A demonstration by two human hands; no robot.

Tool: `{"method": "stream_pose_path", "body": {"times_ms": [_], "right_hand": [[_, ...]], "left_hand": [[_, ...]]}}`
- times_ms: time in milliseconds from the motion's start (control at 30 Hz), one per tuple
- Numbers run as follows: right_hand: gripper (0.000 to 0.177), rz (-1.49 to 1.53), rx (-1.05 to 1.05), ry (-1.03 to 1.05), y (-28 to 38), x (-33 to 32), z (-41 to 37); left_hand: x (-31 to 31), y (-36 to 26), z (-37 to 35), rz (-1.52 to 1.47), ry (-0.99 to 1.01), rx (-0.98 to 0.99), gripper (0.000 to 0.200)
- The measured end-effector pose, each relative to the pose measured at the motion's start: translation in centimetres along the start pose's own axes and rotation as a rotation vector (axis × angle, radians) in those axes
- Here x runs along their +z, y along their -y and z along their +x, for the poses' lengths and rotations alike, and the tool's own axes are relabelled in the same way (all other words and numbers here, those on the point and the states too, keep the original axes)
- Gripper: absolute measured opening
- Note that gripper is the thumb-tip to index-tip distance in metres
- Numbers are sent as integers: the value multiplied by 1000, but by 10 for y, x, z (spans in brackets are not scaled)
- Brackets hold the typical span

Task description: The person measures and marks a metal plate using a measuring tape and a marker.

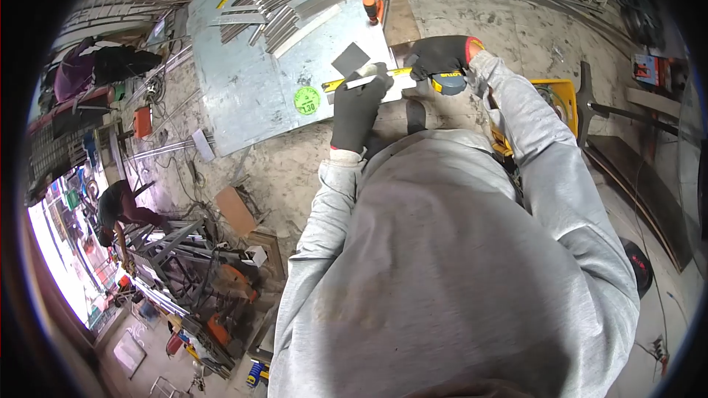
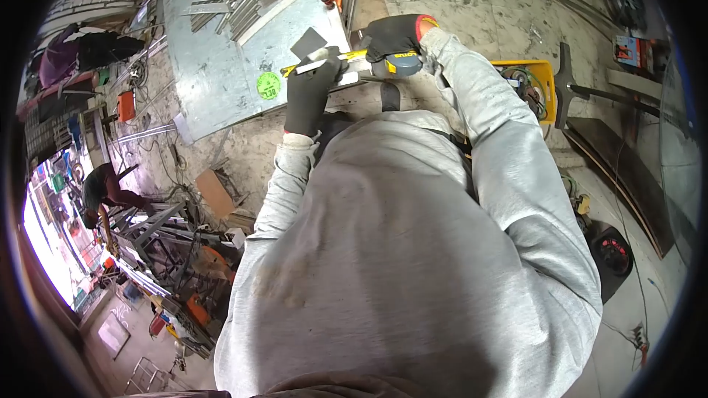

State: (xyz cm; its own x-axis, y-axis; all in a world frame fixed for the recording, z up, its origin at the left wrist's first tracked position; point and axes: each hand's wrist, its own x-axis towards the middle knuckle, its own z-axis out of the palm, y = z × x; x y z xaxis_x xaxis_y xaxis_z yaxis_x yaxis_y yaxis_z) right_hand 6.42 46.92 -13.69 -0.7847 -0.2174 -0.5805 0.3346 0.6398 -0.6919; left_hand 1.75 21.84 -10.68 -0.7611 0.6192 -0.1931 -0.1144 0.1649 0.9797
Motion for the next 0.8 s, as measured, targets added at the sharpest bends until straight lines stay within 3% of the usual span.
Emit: {"method": "stream_pose_path", "body": {"times_ms": [33,67,133,200,233,333,400,467,500,533,600,800], "right_hand": [[35,55,-60,-5,0,0,-3],[43,110,-120,-11,-2,-3,-6],[42,86,-122,-78,-17,5,-3],[43,179,-250,-317,-28,11,-2],[43,297,-204,-195,-19,3,-11],[42,224,-249,-258,-10,-5,-39],[41,696,-147,-262,-39,13,-46],[41,798,-100,-293,-49,19,-63],[39,838,-90,-258,-50,21,-74],[41,806,-125,-281,-54,27,-77],[43,864,-56,-248,-56,37,-84],[33,739,-214,-270,-10,35,-75]], "left_hand": [[-10,7,-3,-181,-26,-147,19],[-22,20,-6,-101,-1,125,18],[-35,-1,-18,-248,-142,129,22],[-53,-11,-27,-470,-338,113,39],[-66,-11,-29,-450,-410,144,45],[-123,-3,-45,-637,-466,210,62],[-151,-13,-62,-623,-502,180,68],[-162,-26,-69,-449,-604,178,71],[-160,-33,-70,-326,-655,225,58],[-161,-39,-69,-322,-656,232,58],[-164,-51,-67,208,-596,186,46],[-149,-60,4,393,-424,45,40]]}}
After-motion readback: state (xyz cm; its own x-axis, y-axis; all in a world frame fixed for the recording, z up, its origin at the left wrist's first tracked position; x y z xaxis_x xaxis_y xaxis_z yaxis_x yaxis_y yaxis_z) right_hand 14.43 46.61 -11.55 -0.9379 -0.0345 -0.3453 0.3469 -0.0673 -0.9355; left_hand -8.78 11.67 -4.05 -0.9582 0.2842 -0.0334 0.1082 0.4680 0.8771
